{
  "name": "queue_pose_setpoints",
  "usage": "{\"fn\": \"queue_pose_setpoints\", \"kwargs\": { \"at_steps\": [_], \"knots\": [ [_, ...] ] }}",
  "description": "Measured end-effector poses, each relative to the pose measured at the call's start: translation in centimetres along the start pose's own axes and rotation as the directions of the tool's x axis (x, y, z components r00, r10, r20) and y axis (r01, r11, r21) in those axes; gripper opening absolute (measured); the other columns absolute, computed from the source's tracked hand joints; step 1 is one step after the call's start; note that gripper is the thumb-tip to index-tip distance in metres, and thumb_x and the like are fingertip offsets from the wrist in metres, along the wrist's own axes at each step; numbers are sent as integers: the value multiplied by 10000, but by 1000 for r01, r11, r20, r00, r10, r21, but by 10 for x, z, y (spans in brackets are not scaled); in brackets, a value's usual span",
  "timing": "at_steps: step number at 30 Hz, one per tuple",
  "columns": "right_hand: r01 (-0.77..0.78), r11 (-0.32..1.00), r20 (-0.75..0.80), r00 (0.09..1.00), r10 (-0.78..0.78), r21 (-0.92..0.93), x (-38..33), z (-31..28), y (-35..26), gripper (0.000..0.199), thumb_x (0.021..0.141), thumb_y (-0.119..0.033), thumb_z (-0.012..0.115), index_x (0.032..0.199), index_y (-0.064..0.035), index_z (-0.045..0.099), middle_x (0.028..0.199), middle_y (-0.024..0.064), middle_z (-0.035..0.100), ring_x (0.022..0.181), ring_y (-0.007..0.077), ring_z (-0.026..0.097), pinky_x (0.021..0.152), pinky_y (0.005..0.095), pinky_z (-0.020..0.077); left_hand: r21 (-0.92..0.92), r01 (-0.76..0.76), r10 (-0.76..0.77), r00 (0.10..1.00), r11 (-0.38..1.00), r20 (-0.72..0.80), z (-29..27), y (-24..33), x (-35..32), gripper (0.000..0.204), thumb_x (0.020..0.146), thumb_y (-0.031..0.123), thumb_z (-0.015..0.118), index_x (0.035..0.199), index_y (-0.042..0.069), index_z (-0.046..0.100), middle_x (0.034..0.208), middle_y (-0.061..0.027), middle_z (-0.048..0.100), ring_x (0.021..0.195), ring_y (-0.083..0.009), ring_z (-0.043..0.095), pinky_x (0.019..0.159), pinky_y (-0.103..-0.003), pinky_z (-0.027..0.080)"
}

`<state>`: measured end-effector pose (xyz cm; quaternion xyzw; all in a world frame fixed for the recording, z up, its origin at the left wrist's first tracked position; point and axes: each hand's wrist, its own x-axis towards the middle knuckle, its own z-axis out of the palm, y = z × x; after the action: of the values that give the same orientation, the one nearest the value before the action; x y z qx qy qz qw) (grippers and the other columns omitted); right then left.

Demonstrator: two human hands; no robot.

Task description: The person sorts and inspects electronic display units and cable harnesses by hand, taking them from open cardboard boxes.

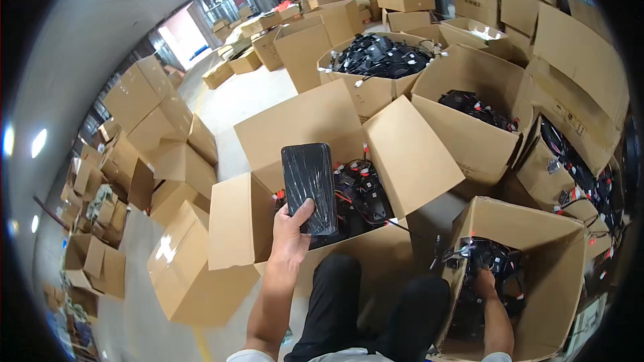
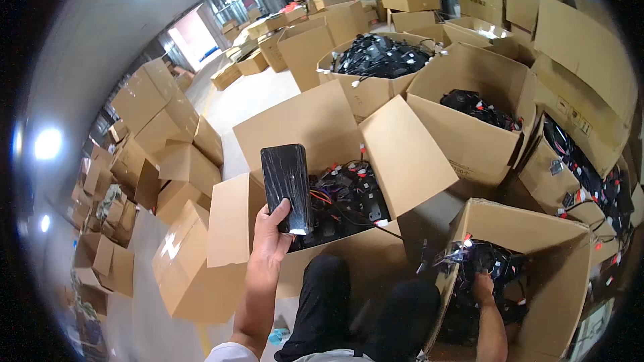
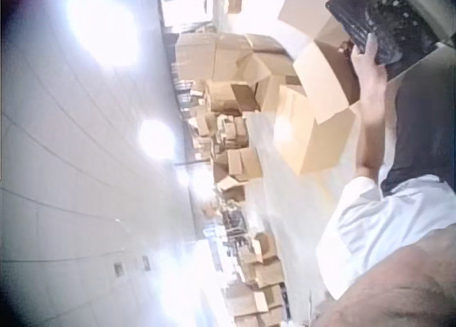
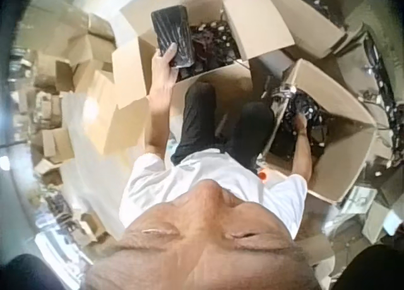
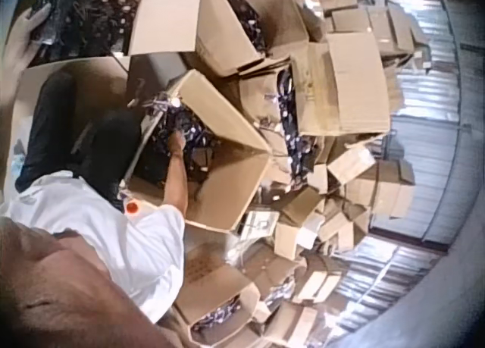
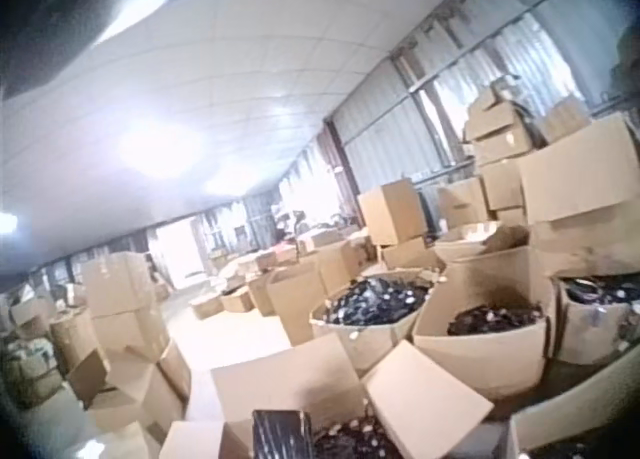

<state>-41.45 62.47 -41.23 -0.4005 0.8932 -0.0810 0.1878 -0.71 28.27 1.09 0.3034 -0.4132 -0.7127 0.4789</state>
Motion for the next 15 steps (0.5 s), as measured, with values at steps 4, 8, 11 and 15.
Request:
{"fn": "queue_pose_setpoints", "kwargs": {
  "at_steps": [4, 8, 11, 15],
  "knots": [
    [253, 831, -9, 955, -296, -495, -32, -51, 29, 369, 722, -100, 709, 1080, -44, 639, 1029, 176, 632, 999, 363, 629, 894, 464, 515, 161, 79, -68, 995, 984, -75, -20, -11, 10, 237, 883, 129, 737, 1077, 14, 664, 996, -70, 704, 848, -168, 682, 791, -334, 557],
    [122, 939, -349, 907, -236, -320, -88, -232, -52, 271, 737, -118, 716, 950, -28, 573, 938, 178, 620, 922, 369, 619, 775, 467, 512, 429, -204, 183, 979, 880, 91, -53, 23, 3, 261, 920, 125, 674, 1158, 22, 644, 996, -95, 674, 889, -217, 659, 750, -333, 562],
    [-57, 896, -519, 831, -202, -440, -130, -339, -70, 266, 777, -133, 707, 971, -44, 549, 879, 162, 599, 860, 356, 617, 701, 464, 512, -189, -76, 114, 974, 979, 196, -32, 34, 18, 435, 976, 183, 621, 1347, -15, 508, 1199, -167, 647, 1090, -303, 645, 990, -442, 522],
    [-218, 871, -819, 494, -290, -440, -187, -447, -101, 286, 749, -49, 684, 1012, -32, 571, 964, 141, 609, 918, 343, 611, 771, 459, 506, -523, -211, 357, 913, 826, 197, 11, 60, 21, 507, 1018, 212, 563, 1428, -47, 412, 1374, -183, 565, 1247, -288, 569, 1074, -415, 468]
  ]
}}
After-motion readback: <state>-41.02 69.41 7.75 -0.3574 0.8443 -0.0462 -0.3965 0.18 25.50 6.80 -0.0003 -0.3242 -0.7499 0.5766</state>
